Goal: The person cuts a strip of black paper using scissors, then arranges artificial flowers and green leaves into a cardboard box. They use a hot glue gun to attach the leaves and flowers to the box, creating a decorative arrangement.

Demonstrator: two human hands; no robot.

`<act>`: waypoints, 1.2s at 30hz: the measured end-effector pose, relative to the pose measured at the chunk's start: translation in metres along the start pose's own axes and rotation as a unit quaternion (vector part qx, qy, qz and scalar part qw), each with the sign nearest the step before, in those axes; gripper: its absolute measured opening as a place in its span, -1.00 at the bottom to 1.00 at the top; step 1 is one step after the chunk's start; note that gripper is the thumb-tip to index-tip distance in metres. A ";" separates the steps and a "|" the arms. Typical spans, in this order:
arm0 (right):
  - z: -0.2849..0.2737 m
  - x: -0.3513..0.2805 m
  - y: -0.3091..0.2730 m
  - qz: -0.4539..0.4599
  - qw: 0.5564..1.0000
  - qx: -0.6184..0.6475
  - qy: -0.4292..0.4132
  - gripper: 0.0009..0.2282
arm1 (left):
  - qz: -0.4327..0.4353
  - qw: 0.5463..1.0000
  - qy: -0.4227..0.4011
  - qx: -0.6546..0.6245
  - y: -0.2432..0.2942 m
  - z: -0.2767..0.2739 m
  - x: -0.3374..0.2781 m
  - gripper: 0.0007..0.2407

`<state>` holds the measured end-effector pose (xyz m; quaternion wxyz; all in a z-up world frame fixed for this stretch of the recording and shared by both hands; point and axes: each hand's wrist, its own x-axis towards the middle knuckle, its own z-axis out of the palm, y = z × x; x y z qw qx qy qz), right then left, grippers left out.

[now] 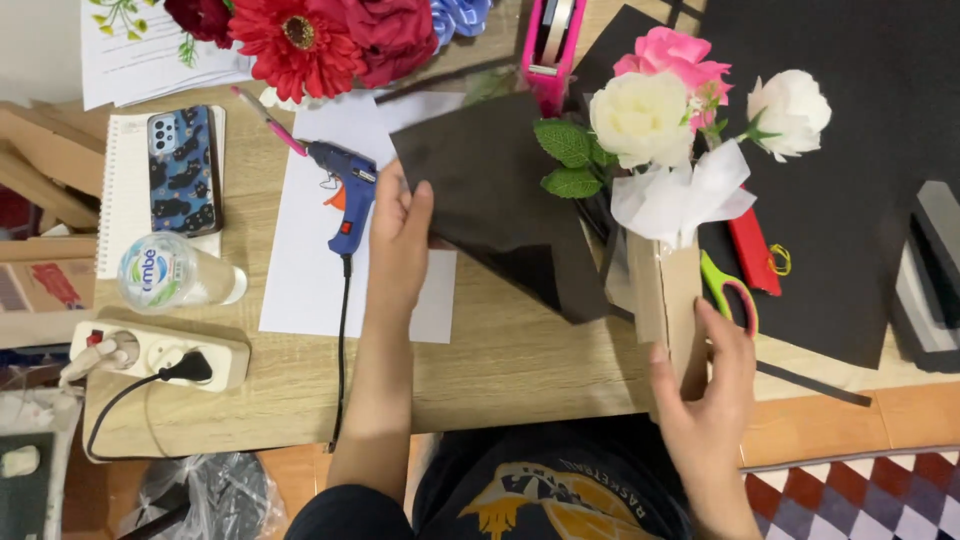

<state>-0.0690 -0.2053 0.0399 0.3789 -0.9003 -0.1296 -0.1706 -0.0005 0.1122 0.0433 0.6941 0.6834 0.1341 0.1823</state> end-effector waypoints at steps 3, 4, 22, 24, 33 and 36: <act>0.002 -0.012 -0.022 0.094 0.991 0.089 -0.038 -0.52 | -0.041 0.998 -0.017 0.040 0.001 0.011 -0.031 -0.71; 0.002 -0.015 -0.023 0.094 0.990 0.090 -0.044 -0.52 | -0.045 0.998 -0.013 0.042 -0.013 0.013 -0.034 -0.71; 0.023 -0.042 -0.031 0.058 0.975 -0.020 -0.216 -0.43 | -0.250 0.847 0.028 -0.469 -0.037 0.064 -0.079 -0.46; 0.028 -0.046 -0.025 0.017 0.985 -0.001 -0.174 -0.41 | -0.290 0.858 0.030 -0.423 -0.027 0.063 -0.080 -0.28; 0.020 -0.041 -0.020 0.082 0.986 0.004 -0.147 -0.34 | 0.056 0.890 -0.291 -0.347 -0.135 0.035 -0.082 -0.30; 0.019 -0.049 -0.014 0.076 0.982 -0.008 -0.173 -0.34 | -0.124 0.937 -0.308 -0.108 -0.038 0.039 -0.089 -0.24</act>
